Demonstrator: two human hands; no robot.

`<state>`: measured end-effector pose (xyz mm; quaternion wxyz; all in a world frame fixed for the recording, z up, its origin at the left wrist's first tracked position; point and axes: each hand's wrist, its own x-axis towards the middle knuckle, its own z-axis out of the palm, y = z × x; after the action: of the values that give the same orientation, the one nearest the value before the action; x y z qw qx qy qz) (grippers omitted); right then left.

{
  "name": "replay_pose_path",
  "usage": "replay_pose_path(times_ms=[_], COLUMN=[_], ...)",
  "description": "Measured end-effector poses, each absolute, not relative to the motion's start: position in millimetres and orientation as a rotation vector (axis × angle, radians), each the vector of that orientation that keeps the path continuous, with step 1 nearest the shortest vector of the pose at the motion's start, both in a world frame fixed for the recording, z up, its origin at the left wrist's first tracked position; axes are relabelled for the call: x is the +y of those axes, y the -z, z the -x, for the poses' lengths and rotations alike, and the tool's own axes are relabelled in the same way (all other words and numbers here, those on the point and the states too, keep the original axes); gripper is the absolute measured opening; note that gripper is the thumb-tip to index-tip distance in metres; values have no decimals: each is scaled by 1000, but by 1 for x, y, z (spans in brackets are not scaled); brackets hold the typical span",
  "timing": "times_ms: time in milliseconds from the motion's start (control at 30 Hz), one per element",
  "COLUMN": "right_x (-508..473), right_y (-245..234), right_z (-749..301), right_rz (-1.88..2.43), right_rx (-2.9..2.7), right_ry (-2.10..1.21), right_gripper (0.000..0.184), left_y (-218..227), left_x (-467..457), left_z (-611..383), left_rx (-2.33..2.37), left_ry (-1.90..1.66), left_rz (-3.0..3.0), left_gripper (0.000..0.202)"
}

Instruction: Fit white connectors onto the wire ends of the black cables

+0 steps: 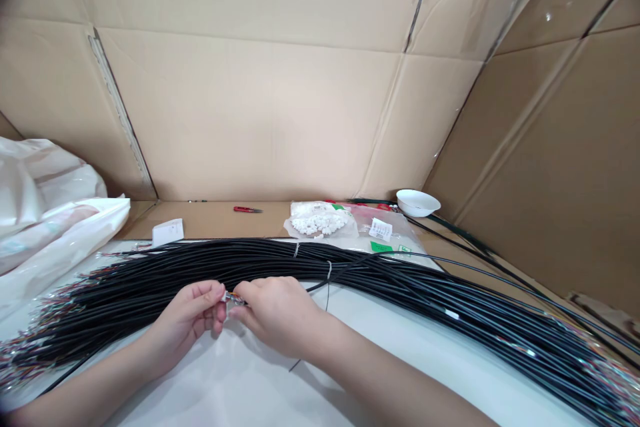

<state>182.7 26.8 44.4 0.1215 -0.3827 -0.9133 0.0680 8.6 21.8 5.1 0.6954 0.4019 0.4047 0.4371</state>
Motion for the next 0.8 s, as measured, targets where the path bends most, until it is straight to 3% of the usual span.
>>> replay_pose_path(times_ms=[233, 567, 800], right_x=[23, 22, 22], right_y=[-36, -44, -62], right_z=[-180, -179, -204], right_rz=[1101, 1170, 1357], right_rx=[-2681, -2610, -2595], right_ry=[-118, -224, -172], right_gripper=[27, 18, 14], left_y=[-4, -4, -4], left_x=[21, 22, 28], left_z=[-10, -10, -1], left_rx=[892, 816, 660], left_ry=[-932, -940, -950], left_rz=[-962, -978, -736], left_gripper=[30, 32, 19])
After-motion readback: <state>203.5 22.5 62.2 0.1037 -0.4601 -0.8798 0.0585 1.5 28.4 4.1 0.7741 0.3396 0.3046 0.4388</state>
